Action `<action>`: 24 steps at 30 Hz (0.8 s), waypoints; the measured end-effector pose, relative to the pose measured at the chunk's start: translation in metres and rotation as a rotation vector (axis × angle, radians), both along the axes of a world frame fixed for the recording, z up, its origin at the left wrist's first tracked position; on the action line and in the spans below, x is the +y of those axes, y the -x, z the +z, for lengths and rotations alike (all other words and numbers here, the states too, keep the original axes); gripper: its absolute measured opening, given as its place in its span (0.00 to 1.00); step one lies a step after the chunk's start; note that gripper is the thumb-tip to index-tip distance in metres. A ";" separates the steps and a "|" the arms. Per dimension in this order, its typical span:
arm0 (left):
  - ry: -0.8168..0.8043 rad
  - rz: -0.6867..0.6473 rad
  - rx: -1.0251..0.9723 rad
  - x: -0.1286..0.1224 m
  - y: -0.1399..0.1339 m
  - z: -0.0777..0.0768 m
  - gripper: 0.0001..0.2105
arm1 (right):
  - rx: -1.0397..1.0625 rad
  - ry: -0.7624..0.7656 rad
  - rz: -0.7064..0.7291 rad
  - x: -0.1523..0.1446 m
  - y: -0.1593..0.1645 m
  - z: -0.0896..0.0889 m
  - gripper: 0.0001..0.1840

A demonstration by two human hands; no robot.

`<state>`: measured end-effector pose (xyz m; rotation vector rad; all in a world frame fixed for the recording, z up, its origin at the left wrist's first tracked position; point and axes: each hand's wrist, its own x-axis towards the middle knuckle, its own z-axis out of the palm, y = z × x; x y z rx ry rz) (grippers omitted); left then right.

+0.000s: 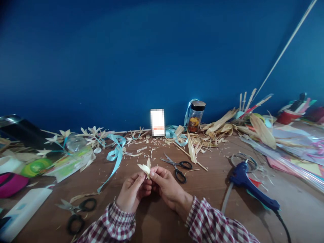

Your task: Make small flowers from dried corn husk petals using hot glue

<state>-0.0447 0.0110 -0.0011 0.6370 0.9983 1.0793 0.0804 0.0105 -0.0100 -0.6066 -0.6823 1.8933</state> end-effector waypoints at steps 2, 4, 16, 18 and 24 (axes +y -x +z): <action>-0.021 -0.013 0.023 0.000 0.001 0.000 0.14 | -0.002 0.000 -0.006 0.000 0.000 0.001 0.08; -0.045 -0.017 0.053 0.000 0.002 0.001 0.14 | -0.009 0.001 -0.009 0.000 -0.001 0.002 0.08; -0.066 0.022 0.106 0.001 0.004 -0.001 0.14 | -0.272 -0.061 -0.111 0.002 -0.001 0.004 0.14; -0.066 0.092 0.135 0.001 0.002 -0.002 0.14 | -0.362 -0.091 -0.167 0.003 0.000 0.005 0.14; -0.100 0.186 0.229 0.003 -0.001 -0.008 0.14 | -0.589 -0.193 -0.283 0.002 0.001 0.007 0.10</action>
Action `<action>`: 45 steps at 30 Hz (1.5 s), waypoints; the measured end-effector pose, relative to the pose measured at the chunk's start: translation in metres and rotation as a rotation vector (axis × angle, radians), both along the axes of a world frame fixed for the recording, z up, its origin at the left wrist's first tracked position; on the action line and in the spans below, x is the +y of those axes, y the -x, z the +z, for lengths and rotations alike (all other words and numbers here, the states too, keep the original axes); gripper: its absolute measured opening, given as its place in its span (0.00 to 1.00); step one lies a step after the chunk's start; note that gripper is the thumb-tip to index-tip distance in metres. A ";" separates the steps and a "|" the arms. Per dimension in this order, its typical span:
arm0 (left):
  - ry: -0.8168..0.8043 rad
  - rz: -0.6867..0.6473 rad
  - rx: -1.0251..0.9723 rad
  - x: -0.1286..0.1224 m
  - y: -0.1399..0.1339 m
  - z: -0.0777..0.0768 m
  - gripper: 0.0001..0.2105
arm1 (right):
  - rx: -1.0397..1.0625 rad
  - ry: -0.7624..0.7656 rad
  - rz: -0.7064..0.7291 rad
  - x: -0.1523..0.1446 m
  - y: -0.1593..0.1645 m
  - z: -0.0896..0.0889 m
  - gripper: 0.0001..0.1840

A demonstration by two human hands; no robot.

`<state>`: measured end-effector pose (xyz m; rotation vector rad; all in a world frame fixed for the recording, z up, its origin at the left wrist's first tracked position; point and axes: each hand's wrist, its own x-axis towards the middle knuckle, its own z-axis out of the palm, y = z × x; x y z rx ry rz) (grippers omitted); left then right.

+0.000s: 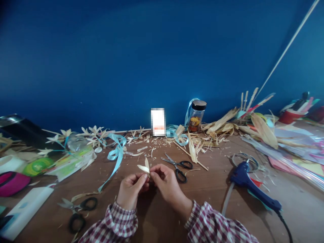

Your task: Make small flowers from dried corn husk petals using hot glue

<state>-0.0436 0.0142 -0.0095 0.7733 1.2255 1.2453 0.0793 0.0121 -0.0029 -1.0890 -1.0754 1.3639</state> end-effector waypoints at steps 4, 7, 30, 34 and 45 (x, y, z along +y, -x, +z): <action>-0.058 0.007 0.033 0.002 0.002 -0.005 0.13 | -0.109 -0.102 0.003 -0.002 0.000 0.002 0.08; -0.089 0.004 0.056 0.002 0.001 -0.005 0.12 | -0.143 -0.107 0.026 -0.002 -0.001 0.003 0.07; -0.102 0.000 0.216 -0.002 0.000 0.002 0.09 | -0.350 -0.127 -0.048 -0.001 -0.004 -0.005 0.08; -0.213 0.003 0.426 -0.002 0.001 -0.001 0.07 | -0.364 -0.138 -0.071 -0.002 -0.002 -0.004 0.09; -0.305 0.008 0.534 -0.007 -0.003 0.005 0.07 | -0.355 -0.098 -0.096 -0.003 0.000 0.004 0.09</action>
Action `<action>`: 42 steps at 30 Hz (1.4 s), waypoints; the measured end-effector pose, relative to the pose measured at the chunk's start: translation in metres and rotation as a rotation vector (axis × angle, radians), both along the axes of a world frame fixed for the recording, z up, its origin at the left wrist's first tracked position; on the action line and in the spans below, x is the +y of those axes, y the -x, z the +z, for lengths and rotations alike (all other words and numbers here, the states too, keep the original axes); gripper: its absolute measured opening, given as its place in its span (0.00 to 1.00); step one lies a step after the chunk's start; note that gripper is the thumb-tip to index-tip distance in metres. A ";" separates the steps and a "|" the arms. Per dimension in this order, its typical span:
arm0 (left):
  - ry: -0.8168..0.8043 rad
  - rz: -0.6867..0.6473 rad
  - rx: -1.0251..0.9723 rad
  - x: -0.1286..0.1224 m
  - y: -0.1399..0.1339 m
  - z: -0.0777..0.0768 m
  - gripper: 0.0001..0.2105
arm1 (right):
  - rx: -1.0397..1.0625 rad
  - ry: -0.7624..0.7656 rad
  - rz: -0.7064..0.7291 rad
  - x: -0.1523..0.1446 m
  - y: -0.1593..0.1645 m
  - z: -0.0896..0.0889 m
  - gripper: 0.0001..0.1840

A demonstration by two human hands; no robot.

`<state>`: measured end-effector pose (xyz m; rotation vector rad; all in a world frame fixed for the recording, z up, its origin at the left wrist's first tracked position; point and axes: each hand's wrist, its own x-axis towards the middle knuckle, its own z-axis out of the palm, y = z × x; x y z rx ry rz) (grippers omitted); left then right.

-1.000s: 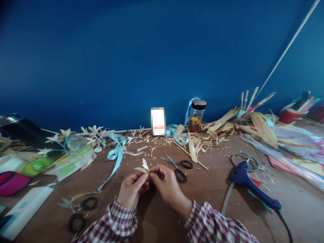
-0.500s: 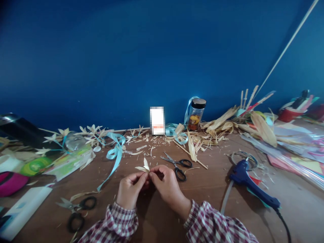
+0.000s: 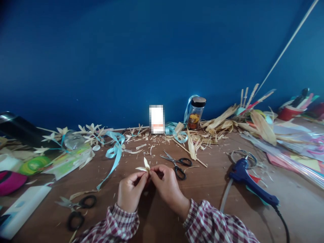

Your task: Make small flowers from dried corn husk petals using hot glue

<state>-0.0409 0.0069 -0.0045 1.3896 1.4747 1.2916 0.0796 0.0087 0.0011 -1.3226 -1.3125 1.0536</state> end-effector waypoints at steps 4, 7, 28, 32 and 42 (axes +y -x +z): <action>-0.039 0.022 0.018 -0.001 -0.001 0.002 0.06 | 0.014 0.008 -0.013 -0.001 0.000 -0.001 0.09; -0.048 0.039 0.028 -0.001 -0.001 0.001 0.05 | 0.000 0.007 -0.011 -0.001 0.000 -0.004 0.09; 0.114 -0.025 -0.139 0.003 0.001 -0.009 0.10 | -0.090 -0.027 -0.027 -0.003 0.000 0.000 0.07; 0.070 0.005 -0.051 0.002 0.001 -0.007 0.09 | -0.104 -0.046 -0.012 -0.004 0.000 -0.003 0.08; -0.032 0.098 0.152 0.004 -0.001 -0.010 0.08 | -0.138 -0.039 -0.024 -0.007 0.006 -0.002 0.07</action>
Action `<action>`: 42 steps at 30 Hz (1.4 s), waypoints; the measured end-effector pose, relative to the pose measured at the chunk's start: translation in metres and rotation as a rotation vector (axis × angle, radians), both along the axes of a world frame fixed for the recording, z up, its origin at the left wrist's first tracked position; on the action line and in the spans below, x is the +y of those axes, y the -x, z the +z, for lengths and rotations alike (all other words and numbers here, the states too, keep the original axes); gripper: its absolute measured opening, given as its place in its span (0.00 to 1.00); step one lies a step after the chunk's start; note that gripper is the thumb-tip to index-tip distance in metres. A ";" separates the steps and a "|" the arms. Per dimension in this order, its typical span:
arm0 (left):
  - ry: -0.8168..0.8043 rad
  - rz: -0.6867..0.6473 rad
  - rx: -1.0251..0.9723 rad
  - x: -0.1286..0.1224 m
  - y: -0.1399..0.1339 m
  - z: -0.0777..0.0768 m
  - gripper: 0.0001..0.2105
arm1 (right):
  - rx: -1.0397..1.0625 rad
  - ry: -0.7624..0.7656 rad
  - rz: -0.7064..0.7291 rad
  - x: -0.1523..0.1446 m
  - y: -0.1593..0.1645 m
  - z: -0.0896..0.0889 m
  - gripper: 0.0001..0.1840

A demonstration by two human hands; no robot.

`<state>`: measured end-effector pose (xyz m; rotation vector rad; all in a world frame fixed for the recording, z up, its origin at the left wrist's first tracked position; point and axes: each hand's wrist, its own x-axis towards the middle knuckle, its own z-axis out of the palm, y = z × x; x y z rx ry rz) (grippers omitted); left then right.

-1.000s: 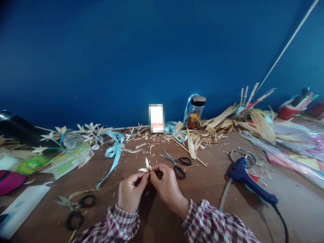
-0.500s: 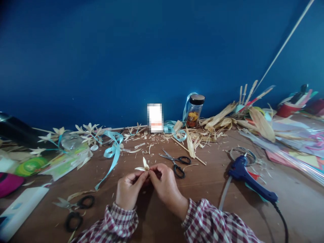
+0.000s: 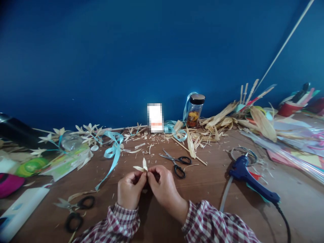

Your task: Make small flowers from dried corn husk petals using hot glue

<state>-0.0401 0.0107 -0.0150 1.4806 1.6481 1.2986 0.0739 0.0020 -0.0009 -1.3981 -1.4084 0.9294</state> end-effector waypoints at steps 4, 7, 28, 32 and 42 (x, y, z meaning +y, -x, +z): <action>-0.009 0.020 0.044 -0.002 -0.001 0.003 0.09 | -0.022 0.004 -0.020 -0.002 0.002 0.002 0.08; 0.018 -0.040 -0.011 -0.003 -0.001 0.006 0.09 | -0.059 0.000 -0.039 0.000 -0.001 0.002 0.09; 0.066 -0.091 -0.122 0.001 0.001 -0.005 0.10 | -0.109 -0.056 -0.048 0.001 -0.002 -0.002 0.09; 0.110 -0.135 -0.200 0.002 0.002 -0.008 0.11 | -0.102 -0.017 -0.050 0.005 -0.004 -0.001 0.11; 0.181 -0.120 -0.338 -0.001 0.001 0.000 0.12 | -0.096 -0.032 -0.006 0.003 -0.004 0.001 0.10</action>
